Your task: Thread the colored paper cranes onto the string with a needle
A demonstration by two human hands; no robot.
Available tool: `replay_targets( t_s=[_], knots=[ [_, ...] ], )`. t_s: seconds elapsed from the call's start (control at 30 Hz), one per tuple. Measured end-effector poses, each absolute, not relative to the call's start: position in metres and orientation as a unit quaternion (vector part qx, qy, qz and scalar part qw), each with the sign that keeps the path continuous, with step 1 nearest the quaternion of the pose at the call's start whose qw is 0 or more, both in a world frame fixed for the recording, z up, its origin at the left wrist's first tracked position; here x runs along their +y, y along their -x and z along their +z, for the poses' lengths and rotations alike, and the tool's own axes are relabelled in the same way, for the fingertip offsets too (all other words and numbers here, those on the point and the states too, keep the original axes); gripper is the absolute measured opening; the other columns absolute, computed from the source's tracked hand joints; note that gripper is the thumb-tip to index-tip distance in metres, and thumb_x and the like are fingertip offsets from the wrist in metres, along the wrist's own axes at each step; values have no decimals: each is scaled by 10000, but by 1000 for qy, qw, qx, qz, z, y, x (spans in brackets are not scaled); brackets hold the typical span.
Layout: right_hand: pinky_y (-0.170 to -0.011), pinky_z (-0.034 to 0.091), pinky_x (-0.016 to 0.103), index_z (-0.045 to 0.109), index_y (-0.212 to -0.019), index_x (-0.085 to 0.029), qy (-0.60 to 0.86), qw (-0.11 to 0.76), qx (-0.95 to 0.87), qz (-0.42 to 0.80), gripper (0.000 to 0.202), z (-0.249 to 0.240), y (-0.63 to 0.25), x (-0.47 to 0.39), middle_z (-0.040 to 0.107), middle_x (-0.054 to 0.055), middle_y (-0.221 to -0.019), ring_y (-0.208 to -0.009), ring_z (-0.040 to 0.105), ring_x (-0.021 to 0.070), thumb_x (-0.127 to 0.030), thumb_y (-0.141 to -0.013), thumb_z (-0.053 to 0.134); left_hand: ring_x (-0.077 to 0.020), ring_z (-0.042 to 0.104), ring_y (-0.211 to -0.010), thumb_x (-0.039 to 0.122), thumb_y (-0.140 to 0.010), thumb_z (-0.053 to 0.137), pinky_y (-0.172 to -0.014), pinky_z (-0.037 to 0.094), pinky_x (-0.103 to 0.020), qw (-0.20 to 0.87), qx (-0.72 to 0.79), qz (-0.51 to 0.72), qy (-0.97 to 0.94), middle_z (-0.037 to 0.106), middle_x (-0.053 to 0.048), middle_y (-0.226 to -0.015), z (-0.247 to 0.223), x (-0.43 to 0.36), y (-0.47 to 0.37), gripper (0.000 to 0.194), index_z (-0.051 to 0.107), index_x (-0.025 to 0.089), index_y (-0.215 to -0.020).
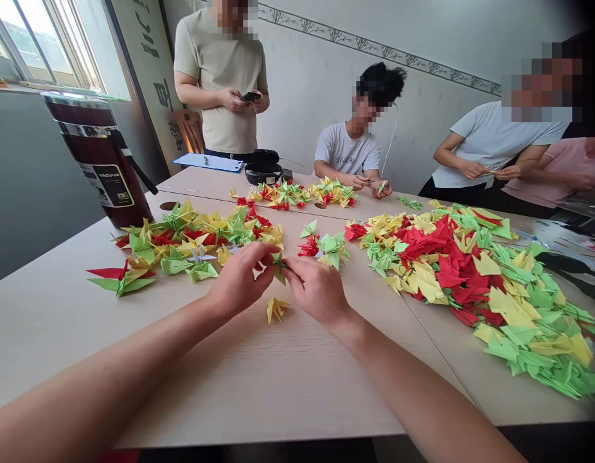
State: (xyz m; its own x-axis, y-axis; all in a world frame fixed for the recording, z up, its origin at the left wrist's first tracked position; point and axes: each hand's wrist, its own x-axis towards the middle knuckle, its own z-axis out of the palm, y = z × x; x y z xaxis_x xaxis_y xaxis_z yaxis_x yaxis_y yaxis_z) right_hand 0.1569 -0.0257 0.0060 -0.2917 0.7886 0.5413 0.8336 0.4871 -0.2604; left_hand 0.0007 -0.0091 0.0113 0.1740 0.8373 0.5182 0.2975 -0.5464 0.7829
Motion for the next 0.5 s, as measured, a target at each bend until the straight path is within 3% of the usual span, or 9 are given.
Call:
replay_targets(
  t_s=[0.13,0.33,0.5],
  knots=[
    [-611,400,237,664,-916,-228,502,322,-803,-14,213,6,-158,-24,689,29,-794,-733,611,162,-207,-865,459,-139,505,-646,87,-652,613,-595,415,-236,258,390,502,-727,569,1,-678,10,-7,0,241,648,228,-843],
    [-689,472,256,625,-1003,-188,456,467,-754,77,243,3,-156,-20,687,55,-885,-770,626,168,-297,-792,577,-130,532,-682,89,-688,588,-654,440,-244,234,382,504,-738,577,0,-745,8,-7,1,309,604,217,-968],
    [-675,475,249,643,-864,-199,428,477,-761,103,133,2,-154,-20,678,25,-783,-710,608,152,-240,-768,561,-136,547,-758,97,-733,551,-680,468,-246,219,339,498,-767,569,-25,-830,5,-10,0,370,555,217,-1083]
  ],
)
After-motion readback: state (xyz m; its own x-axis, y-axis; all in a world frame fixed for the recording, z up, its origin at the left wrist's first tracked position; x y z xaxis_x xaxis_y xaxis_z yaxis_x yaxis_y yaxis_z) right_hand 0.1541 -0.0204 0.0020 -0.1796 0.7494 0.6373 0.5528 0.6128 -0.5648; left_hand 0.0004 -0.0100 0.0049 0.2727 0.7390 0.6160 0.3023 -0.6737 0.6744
